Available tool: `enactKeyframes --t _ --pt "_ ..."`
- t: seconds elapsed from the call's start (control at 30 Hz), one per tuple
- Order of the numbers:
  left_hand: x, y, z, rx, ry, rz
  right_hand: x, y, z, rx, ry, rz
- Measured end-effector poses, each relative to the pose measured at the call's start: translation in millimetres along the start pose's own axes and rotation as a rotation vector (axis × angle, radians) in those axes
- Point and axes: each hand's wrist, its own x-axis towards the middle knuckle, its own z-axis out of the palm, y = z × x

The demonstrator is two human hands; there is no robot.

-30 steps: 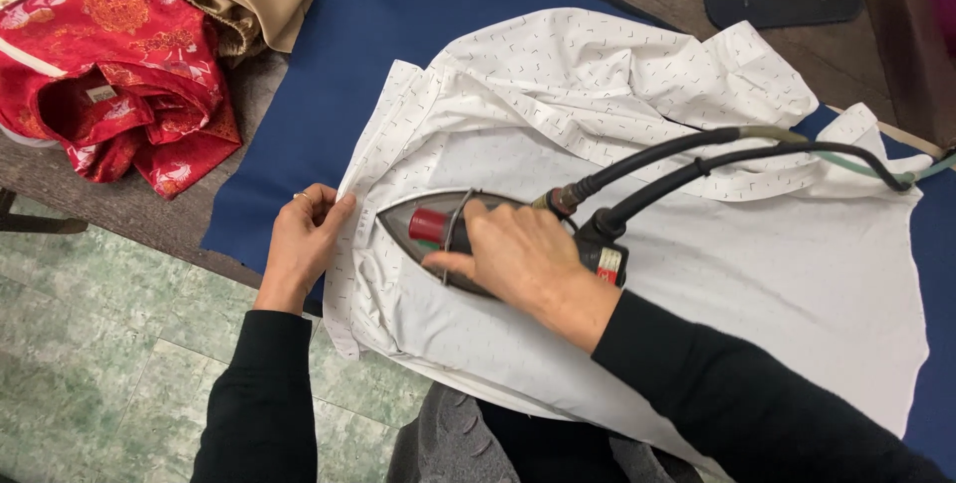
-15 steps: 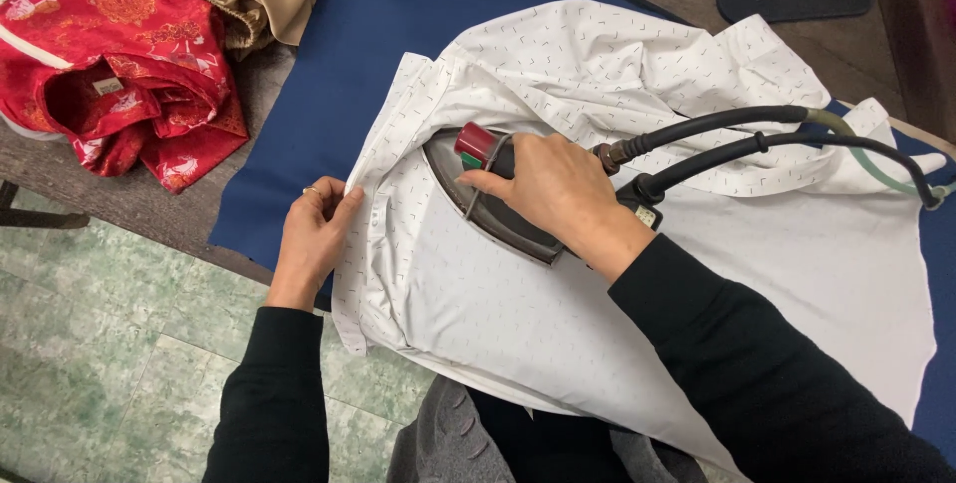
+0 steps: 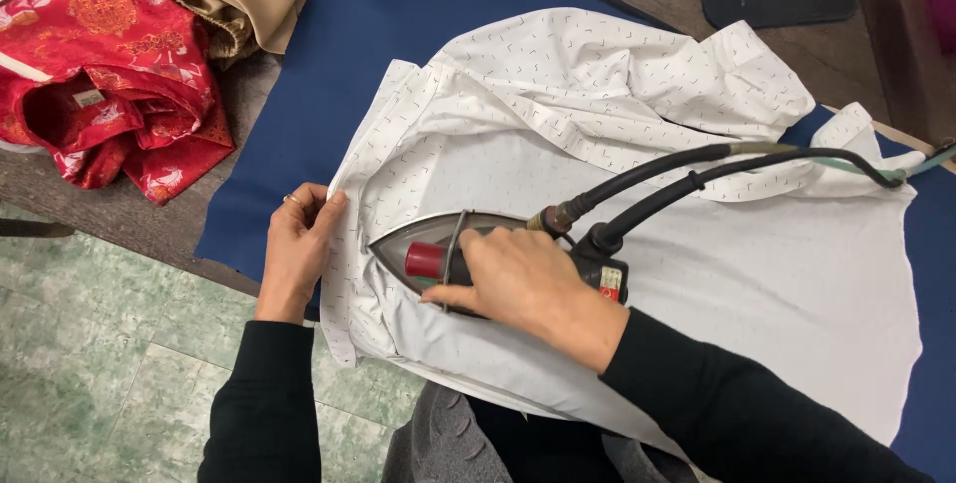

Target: Ironing a white shirt on a pressing table and repositioning it to iron different sections including the body and sleeves.

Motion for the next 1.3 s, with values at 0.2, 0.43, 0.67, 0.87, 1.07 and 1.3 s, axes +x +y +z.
enactKeyframes --t 0.2,0.43,0.67,0.87,1.07,1.3 --pt "-1.3 1.8 0.6 0.008 0.01 0.002 5.3 2.6 -1.9 -0.011 0.054 -0.017" --pt "5.1 -13.1 1.1 0.028 0.014 0.022 29.6 18.3 -23.4 0.031 0.269 0.147" --pt "4.2 -13.5 1.7 0.104 0.059 0.106 28.1 26.9 -23.9 0.095 0.297 0.278" --pt "-29.5 34.0 47.8 0.623 0.287 0.655 1.7 42.9 -12.9 0.166 0.272 0.304" --pt "-21.4 40.3 109.5 0.71 -0.074 0.807 -32.3 67.6 -5.9 0.205 0.236 0.339" --pt "-4.9 13.5 127.5 1.056 -0.199 0.636 -68.0 113.8 34.8 0.096 0.274 0.481"
